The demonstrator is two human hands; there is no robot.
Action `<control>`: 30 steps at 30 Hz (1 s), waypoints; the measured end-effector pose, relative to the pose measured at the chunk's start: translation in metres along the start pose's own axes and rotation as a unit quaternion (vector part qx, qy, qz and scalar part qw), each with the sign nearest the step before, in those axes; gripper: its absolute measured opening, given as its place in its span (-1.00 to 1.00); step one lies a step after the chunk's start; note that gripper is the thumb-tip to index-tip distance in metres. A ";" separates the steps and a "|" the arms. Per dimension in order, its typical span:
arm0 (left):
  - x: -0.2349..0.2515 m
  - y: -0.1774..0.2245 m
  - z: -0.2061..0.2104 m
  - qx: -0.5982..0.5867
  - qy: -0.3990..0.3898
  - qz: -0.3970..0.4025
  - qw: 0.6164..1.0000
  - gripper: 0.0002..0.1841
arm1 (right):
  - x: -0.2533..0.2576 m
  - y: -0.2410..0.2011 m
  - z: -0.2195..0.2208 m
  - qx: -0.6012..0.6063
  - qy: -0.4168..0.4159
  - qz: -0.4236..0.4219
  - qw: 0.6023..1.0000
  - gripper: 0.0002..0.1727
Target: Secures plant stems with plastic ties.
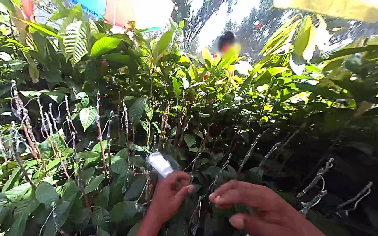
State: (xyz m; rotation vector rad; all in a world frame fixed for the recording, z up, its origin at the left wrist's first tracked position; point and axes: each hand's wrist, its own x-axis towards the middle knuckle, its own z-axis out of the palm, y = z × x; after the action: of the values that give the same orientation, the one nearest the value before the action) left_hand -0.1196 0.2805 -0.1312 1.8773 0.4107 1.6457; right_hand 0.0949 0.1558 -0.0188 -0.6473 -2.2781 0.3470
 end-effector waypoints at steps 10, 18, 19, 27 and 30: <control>-0.017 0.010 0.042 -0.070 -0.201 0.051 0.976 -0.59 | -0.005 0.052 0.050 0.183 0.199 0.240 0.932 -0.75; -0.029 0.004 0.039 -0.420 0.114 -0.158 0.887 -0.60 | -0.044 0.079 0.066 0.520 0.410 0.038 0.748 -0.83; -0.027 0.000 0.038 -0.304 0.168 -0.174 0.921 -0.60 | -0.051 0.080 0.056 0.537 0.448 0.057 0.713 -0.75; 0.016 -0.101 0.043 0.121 -0.045 -0.229 0.965 -0.21 | -0.082 0.093 0.026 0.487 0.522 0.089 0.694 -0.76; 0.056 -0.149 0.035 0.095 0.052 -0.284 0.952 -0.25 | -0.087 0.094 0.034 0.427 0.503 0.115 0.742 -0.76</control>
State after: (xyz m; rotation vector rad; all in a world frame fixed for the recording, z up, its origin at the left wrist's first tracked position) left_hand -0.0524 0.4206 -0.1807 1.5928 1.0777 1.3423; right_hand 0.1561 0.1852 -0.1324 -0.4287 -0.8280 0.8415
